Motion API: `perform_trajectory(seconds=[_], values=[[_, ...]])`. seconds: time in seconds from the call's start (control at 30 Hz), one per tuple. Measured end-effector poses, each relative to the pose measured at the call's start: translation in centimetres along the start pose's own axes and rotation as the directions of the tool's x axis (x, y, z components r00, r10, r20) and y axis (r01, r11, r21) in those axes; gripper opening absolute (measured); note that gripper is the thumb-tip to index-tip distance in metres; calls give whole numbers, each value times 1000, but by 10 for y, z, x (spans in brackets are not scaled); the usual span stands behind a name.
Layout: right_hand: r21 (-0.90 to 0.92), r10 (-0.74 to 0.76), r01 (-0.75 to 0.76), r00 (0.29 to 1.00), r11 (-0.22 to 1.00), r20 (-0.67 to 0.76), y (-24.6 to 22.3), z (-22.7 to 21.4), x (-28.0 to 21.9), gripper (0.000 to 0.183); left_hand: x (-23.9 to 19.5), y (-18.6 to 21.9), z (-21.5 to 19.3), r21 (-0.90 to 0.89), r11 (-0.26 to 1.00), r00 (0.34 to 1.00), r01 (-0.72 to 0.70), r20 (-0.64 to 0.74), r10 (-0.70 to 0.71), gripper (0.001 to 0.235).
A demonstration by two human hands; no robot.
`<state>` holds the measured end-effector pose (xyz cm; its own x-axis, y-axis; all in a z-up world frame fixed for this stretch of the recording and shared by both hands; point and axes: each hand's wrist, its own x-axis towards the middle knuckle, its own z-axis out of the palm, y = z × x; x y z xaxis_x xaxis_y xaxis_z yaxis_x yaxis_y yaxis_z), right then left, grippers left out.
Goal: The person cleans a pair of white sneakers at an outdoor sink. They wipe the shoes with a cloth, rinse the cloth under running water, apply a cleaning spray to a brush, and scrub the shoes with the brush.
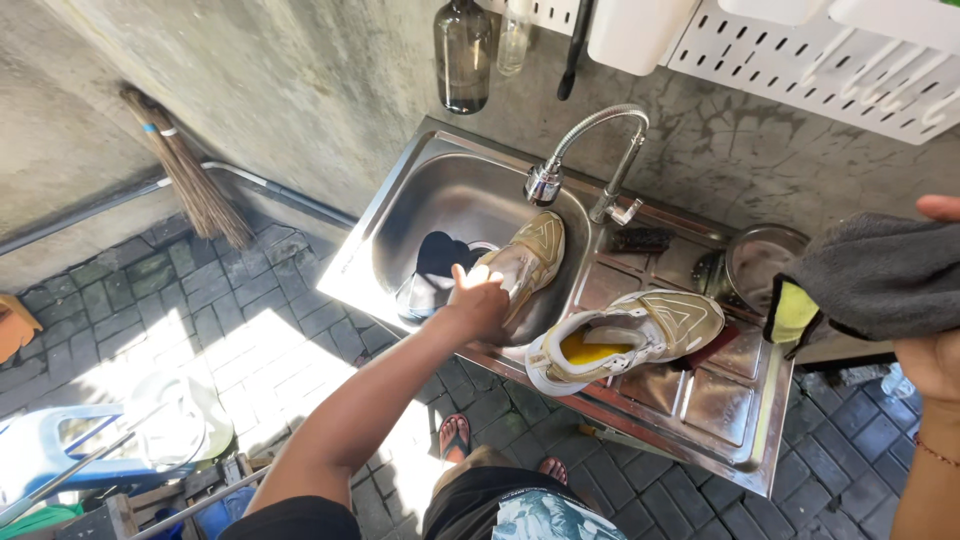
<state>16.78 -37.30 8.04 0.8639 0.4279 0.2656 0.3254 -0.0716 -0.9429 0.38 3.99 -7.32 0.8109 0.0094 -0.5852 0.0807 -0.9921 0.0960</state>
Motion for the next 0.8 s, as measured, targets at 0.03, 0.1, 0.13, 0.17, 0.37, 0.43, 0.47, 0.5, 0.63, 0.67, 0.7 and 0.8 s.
perform_trajectory(seconds=[0.03,0.1,0.13,0.17,0.37,0.43,0.47,0.5,0.63,0.67,0.7,0.8], values=[[-10,-11,11,1000,1000,-22,2,1,-1,65,20,-3,21,51,999,997,1,-72,3,40],[-18,-23,22,999,1000,-47,6,-1,-4,69,44,-10,43,105,994,990,6,-144,9,40],[6,-9,9,999,1000,-31,8,-3,-6,71,48,-12,47,151,988,980,21,-200,10,30],[30,5,-5,1000,1000,-14,10,-6,-9,73,52,-15,51,196,980,967,38,-255,13,24],[46,26,-23,998,999,-62,12,-7,-20,69,34,-10,22,140,990,996,17,-87,-4,38],[40,26,-23,998,999,-56,16,-14,-23,69,13,-10,-9,-16,1000,999,13,-40,-14,35],[33,28,-27,999,999,-45,19,-18,-26,68,2,-9,-22,-175,984,1000,20,11,-18,41],[33,34,-32,998,999,-49,19,-20,-27,68,6,-15,-27,-173,985,1000,17,16,-14,41],[-22,-9,10,999,1000,32,21,-19,-26,70,9,-36,-47,-285,957,981,-48,-196,-9,35],[27,32,-32,999,999,3,22,-17,-25,67,7,-41,-54,-277,960,977,-39,-214,-22,40],[28,33,-33,999,999,5,22,-17,-27,67,-5,-47,-62,-278,960,977,-38,-213,-23,40],[62,50,-50,999,997,9,22,-21,-32,81,-24,-69,-78,-106,992,964,-62,-265,32,39]])
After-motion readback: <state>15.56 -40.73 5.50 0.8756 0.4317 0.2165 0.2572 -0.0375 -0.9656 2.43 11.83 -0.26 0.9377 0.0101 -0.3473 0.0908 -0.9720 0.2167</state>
